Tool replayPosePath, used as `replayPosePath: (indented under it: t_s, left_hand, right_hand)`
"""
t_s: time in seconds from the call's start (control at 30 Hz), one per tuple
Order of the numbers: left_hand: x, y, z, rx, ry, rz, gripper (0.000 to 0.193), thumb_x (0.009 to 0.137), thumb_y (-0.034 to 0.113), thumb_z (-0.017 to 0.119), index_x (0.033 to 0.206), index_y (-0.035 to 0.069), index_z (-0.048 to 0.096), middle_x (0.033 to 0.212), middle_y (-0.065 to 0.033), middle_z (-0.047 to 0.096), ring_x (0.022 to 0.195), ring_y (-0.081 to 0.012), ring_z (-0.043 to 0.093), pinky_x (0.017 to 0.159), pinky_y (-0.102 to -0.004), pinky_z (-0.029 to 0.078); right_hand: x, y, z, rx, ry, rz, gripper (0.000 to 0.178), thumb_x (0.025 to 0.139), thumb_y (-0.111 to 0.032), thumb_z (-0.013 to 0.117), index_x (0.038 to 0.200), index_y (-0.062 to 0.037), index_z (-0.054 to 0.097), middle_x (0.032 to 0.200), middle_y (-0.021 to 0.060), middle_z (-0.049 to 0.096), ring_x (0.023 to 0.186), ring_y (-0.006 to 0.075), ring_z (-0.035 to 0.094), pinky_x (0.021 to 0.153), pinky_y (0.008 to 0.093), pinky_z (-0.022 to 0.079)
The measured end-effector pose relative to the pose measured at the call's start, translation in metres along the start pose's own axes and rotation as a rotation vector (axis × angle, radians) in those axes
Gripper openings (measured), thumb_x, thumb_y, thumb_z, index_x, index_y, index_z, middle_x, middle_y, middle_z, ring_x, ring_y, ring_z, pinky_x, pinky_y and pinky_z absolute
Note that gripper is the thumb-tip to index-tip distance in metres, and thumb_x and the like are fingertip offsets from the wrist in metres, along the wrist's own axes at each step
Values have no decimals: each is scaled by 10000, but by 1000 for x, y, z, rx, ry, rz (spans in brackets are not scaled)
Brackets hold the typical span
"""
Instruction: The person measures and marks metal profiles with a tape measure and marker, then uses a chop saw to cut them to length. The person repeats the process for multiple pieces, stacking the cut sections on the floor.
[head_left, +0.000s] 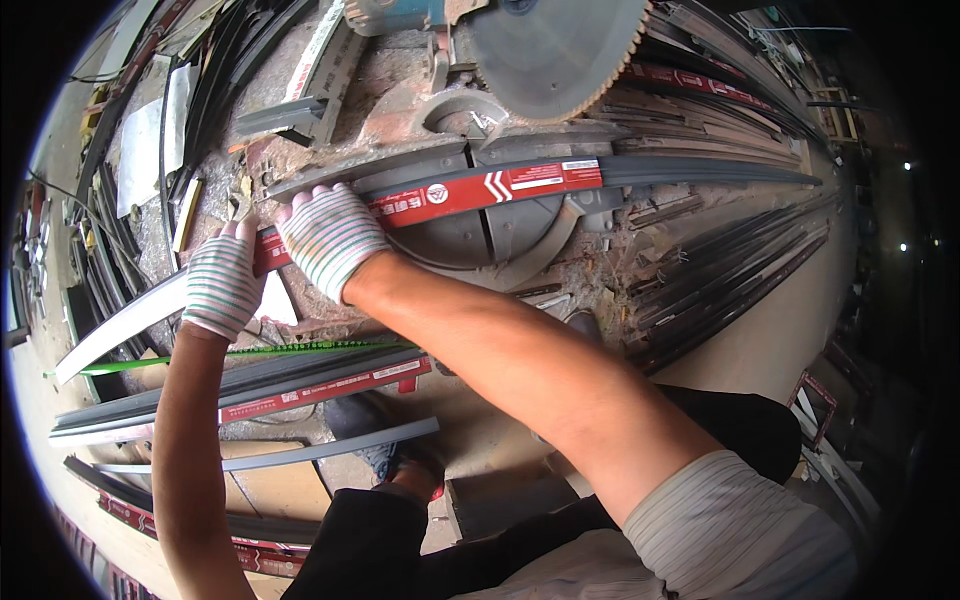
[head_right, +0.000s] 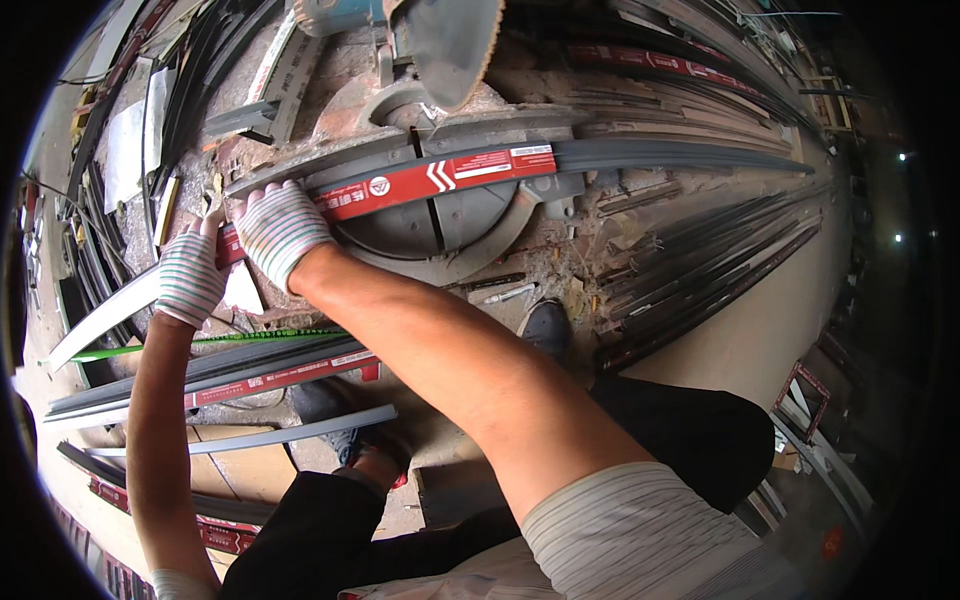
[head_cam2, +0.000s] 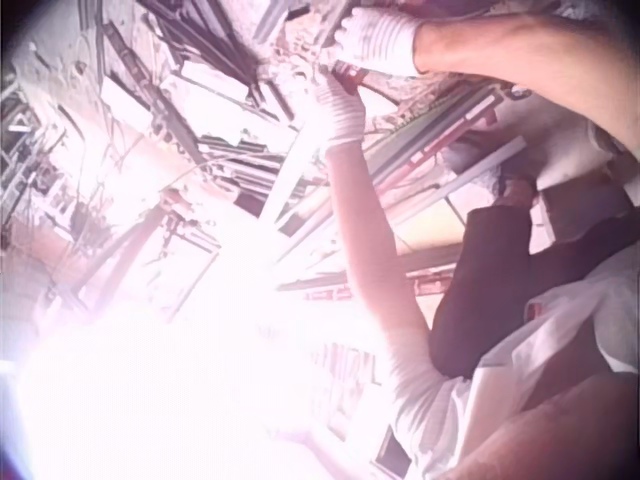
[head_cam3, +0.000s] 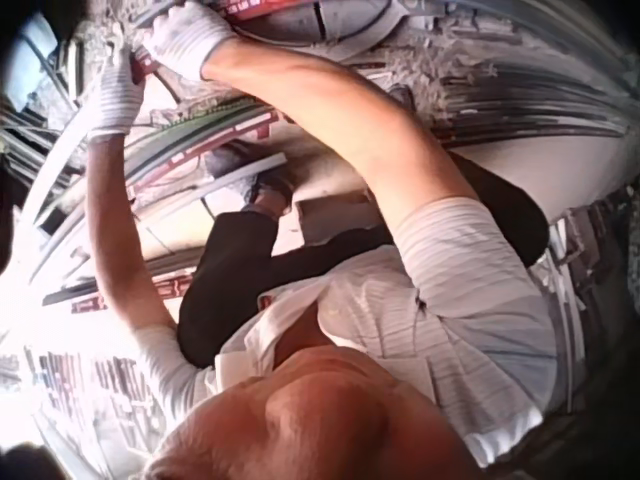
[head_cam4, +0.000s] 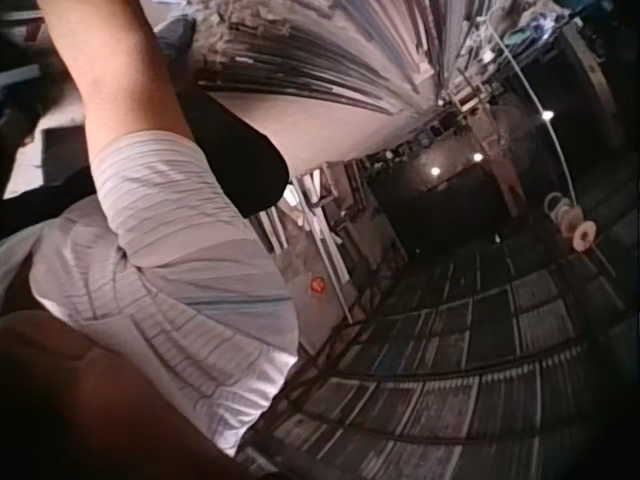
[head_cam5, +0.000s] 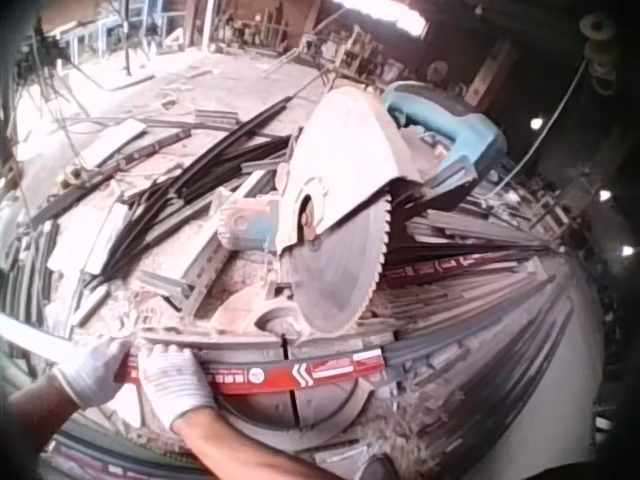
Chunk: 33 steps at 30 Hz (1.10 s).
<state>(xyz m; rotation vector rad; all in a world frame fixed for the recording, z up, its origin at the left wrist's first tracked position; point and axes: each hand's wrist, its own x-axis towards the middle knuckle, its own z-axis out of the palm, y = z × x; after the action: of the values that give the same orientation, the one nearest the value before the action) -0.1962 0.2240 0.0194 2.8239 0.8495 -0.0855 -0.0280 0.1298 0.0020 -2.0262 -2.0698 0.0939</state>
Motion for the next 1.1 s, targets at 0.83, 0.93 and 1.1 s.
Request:
replayPosePath:
  t_s: [0.83,0.93,1.1]
  left_hand:
    - [-6,-17,4,-13,100,20,518,795,-16,680,1293,2,539,989,-203,619,934,-393,604,829,-477,498]
    - [11,8,-7,-62,12,-11,489,817,75,701,1278,36,544,1000,-215,631,934,-411,621,813,-504,510]
    - [9,0,-8,-7,11,21,391,805,89,729,1165,48,582,949,-190,660,863,-401,648,784,-487,523]
  right_hand:
    - [-28,59,-16,-37,-15,-34,182,945,-206,506,993,-83,631,911,111,657,876,271,654,771,429,504]
    - [-29,60,-21,-12,-17,-7,181,945,-197,504,1003,-76,627,928,114,655,897,275,652,789,435,512]
    - [-25,53,-16,3,-72,34,231,935,-178,512,1093,-54,627,1021,136,651,981,288,635,883,437,497]
